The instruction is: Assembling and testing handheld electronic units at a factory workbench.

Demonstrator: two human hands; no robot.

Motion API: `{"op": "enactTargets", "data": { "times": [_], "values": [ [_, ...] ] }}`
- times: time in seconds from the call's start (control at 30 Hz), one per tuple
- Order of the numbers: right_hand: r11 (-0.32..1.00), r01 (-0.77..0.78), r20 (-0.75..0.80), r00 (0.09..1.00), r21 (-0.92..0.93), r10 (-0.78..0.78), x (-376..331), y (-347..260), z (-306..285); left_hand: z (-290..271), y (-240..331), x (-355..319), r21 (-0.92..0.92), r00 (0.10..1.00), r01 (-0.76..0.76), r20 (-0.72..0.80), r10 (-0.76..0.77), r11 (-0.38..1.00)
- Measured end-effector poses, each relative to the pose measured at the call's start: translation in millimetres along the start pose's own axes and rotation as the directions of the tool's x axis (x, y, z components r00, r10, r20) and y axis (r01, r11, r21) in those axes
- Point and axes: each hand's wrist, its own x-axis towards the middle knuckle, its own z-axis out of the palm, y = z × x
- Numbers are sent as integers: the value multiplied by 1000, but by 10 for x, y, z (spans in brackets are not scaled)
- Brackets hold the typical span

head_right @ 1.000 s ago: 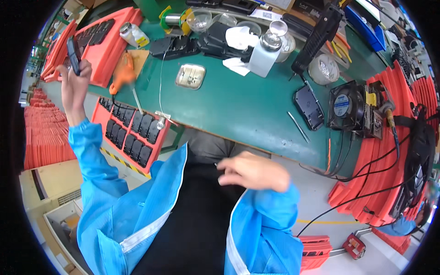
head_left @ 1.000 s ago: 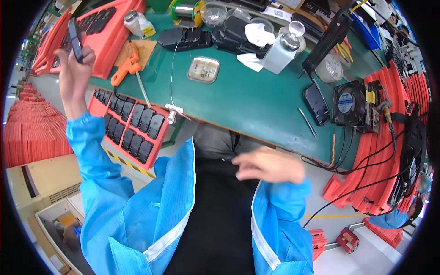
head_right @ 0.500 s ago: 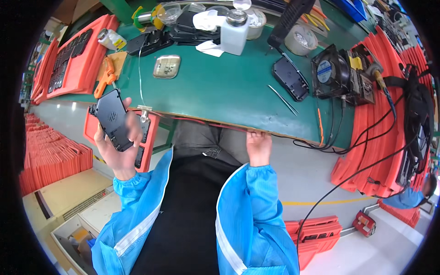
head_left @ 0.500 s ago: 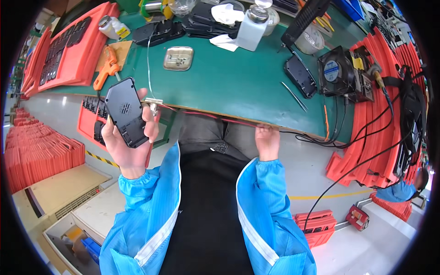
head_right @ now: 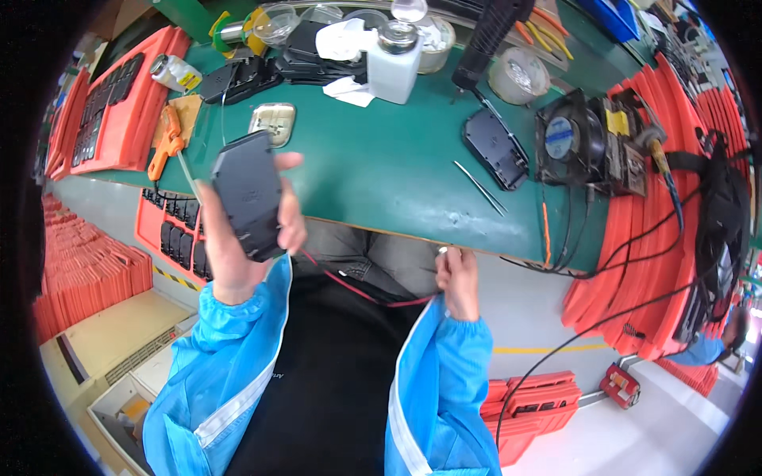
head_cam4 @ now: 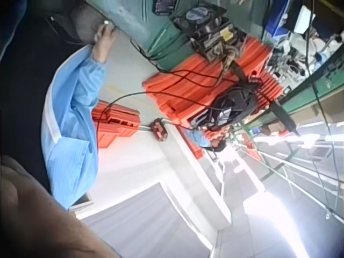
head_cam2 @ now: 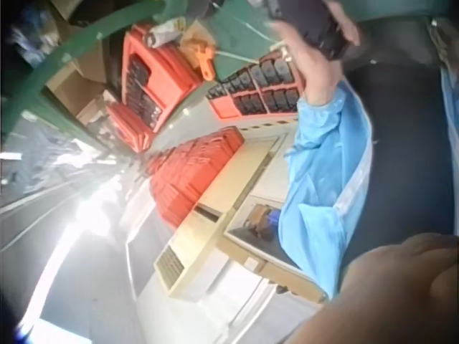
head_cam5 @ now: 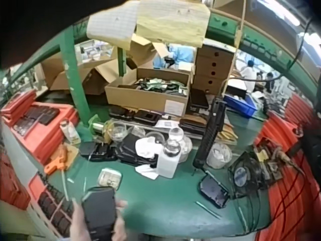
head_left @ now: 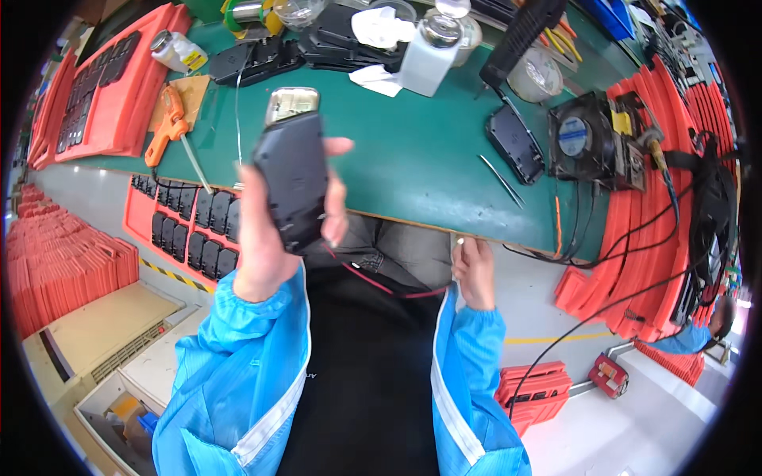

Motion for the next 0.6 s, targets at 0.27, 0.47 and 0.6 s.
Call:
{"op": "enactTargets", "data": {
  "times": [0.27,0.47,0.6],
  "values": [
    [763,274,482,875,-585,55,-952,-973,927,211,-320,280,40,1000,12,-13,-12,999],
    [822,541,284,828,-179,-483,-847,-1011,1496,267,-369,345,121,1000,-3,1,3,993],
    [632,755,279,653,-174,-704,-711,-920,1665,394,-353,329,78,997,-21,-72,26,997]
  ]
}}
